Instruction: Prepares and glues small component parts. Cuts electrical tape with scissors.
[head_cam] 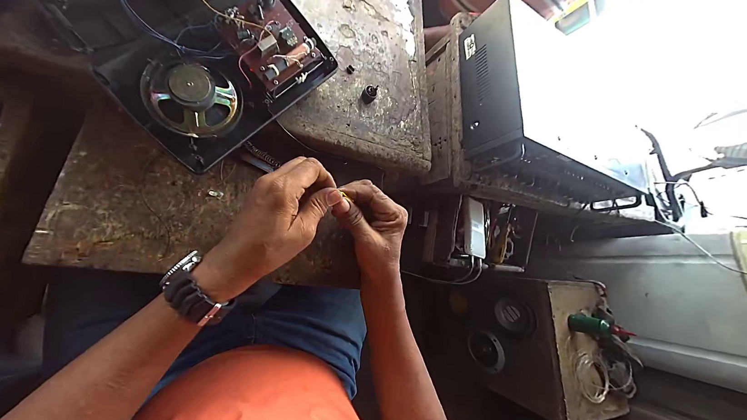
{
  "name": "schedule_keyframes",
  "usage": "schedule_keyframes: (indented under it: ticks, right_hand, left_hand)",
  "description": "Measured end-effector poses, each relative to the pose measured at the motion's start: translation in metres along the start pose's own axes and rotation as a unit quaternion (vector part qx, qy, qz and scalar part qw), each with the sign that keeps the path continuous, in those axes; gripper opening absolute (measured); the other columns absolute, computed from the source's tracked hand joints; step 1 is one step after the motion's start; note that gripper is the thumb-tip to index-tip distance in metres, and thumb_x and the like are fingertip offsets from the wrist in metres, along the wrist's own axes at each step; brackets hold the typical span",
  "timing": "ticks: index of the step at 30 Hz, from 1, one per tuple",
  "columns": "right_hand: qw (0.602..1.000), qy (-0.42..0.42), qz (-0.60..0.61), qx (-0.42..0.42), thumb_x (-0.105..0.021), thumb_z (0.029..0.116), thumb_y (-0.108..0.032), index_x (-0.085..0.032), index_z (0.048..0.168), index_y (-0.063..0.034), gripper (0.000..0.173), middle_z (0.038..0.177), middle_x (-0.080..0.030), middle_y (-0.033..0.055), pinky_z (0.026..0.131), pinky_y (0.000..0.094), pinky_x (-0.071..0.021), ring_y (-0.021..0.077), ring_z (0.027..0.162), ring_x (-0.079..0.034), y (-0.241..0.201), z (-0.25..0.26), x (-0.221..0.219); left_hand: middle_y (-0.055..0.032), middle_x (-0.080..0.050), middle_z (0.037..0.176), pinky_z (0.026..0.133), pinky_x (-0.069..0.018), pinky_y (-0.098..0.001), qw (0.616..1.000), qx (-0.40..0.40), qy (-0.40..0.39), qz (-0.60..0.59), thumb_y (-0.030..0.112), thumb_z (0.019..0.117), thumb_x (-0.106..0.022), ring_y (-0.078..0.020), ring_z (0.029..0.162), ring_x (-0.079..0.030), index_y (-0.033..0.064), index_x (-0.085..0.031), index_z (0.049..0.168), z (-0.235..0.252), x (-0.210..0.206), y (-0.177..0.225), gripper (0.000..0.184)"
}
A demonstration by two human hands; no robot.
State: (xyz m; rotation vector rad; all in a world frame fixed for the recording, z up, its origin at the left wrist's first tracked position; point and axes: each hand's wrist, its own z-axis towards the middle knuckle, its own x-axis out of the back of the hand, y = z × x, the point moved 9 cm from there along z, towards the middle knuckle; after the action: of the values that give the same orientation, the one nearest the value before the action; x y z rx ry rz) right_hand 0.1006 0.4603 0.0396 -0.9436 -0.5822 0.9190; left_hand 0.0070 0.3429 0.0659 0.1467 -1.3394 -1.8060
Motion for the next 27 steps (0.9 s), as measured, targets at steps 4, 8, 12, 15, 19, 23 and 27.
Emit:
schedule_keyframes:
  ticks: [4, 8, 12, 15, 19, 23, 27]
  right_hand:
    - [0.999, -0.021, 0.044, -0.003, -0.070, 0.0974, -0.008, -0.071, 0.104, 0.0030, 0.013, 0.097, -0.068, 0.0081, 0.060, 0.0218, -0.0570, 0.0083, 0.072, -0.064, 0.001, 0.001, -0.003]
    - [0.997, -0.020, 0.072, -0.006, -0.070, 0.0974, -0.010, -0.070, 0.104, 0.0016, 0.013, 0.096, -0.066, 0.0072, 0.059, 0.0214, -0.0565, 0.0083, 0.072, -0.063, 0.002, -0.001, 0.001]
    - [0.997, -0.010, 0.069, 0.017, -0.067, 0.0991, -0.008, -0.068, 0.103, 0.0043, 0.013, 0.094, -0.068, 0.0079, 0.063, 0.0238, -0.0565, 0.0088, 0.075, -0.064, 0.003, 0.004, 0.003]
    - [0.999, 0.033, 0.019, 0.011, -0.063, 0.0990, -0.003, -0.067, 0.104, 0.0052, 0.010, 0.092, -0.069, 0.0074, 0.066, 0.0244, -0.0562, 0.0083, 0.075, -0.064, 0.003, 0.006, 0.010]
    - [0.994, 0.108, 0.015, -0.007, -0.063, 0.0984, 0.000, -0.069, 0.105, 0.0049, 0.010, 0.087, -0.069, 0.0071, 0.061, 0.0228, -0.0525, 0.0077, 0.068, -0.060, 0.008, 0.005, 0.025]
    - [0.991, 0.124, -0.017, -0.046, -0.059, 0.1023, -0.008, -0.070, 0.108, -0.0010, 0.015, 0.088, -0.069, 0.0052, 0.059, 0.0205, -0.0531, 0.0077, 0.068, -0.062, 0.007, 0.000, 0.026]
    - [0.991, 0.123, -0.007, -0.051, -0.062, 0.1004, -0.006, -0.071, 0.108, 0.0019, 0.014, 0.094, -0.073, 0.0104, 0.068, 0.0297, -0.0626, 0.0150, 0.077, -0.070, 0.009, -0.001, 0.027]
  left_hand:
    - [0.0000, -0.061, 0.087, 0.058, -0.0476, -0.0181, 0.999, 0.001, -0.022, -0.040, 0.015, 0.1034, -0.059, -0.0043, 0.067, -0.055, 0.0082, -0.067, 0.099, -0.003, 0.005, 0.002, 0.011]
    - [-0.0013, -0.062, 0.079, 0.052, -0.0490, -0.0203, 0.992, 0.014, -0.062, -0.105, 0.013, 0.1030, -0.060, -0.0073, 0.059, -0.057, 0.0069, -0.066, 0.099, 0.001, 0.001, -0.001, 0.010]
    - [0.0009, -0.068, 0.079, 0.058, -0.0566, -0.0232, 0.986, 0.040, -0.113, -0.116, 0.019, 0.1035, -0.060, -0.0075, 0.065, -0.064, 0.0085, -0.068, 0.102, 0.020, -0.008, -0.013, 0.013]
    - [0.0022, -0.065, 0.087, 0.065, -0.0528, -0.0213, 0.994, 0.031, -0.105, -0.017, 0.027, 0.1058, -0.056, -0.0045, 0.073, -0.061, 0.0109, -0.068, 0.106, 0.024, 0.002, -0.016, 0.020]
    - [-0.0093, -0.062, 0.114, 0.087, -0.0574, -0.0385, 0.974, -0.014, -0.128, 0.186, 0.017, 0.0999, -0.060, -0.0196, 0.100, -0.065, 0.0074, -0.068, 0.117, 0.024, 0.006, -0.021, 0.022]
    - [-0.0142, -0.060, 0.118, 0.088, -0.0556, -0.0481, 0.953, -0.031, -0.172, 0.249, 0.014, 0.0921, -0.071, -0.0322, 0.109, -0.061, 0.0065, -0.070, 0.115, 0.017, -0.012, -0.023, 0.024]
    - [-0.0100, -0.061, 0.109, 0.087, -0.0547, -0.0428, 0.948, -0.069, -0.185, 0.248, 0.020, 0.0977, -0.062, -0.0280, 0.105, -0.061, 0.0095, -0.074, 0.106, 0.018, -0.032, -0.036, 0.018]
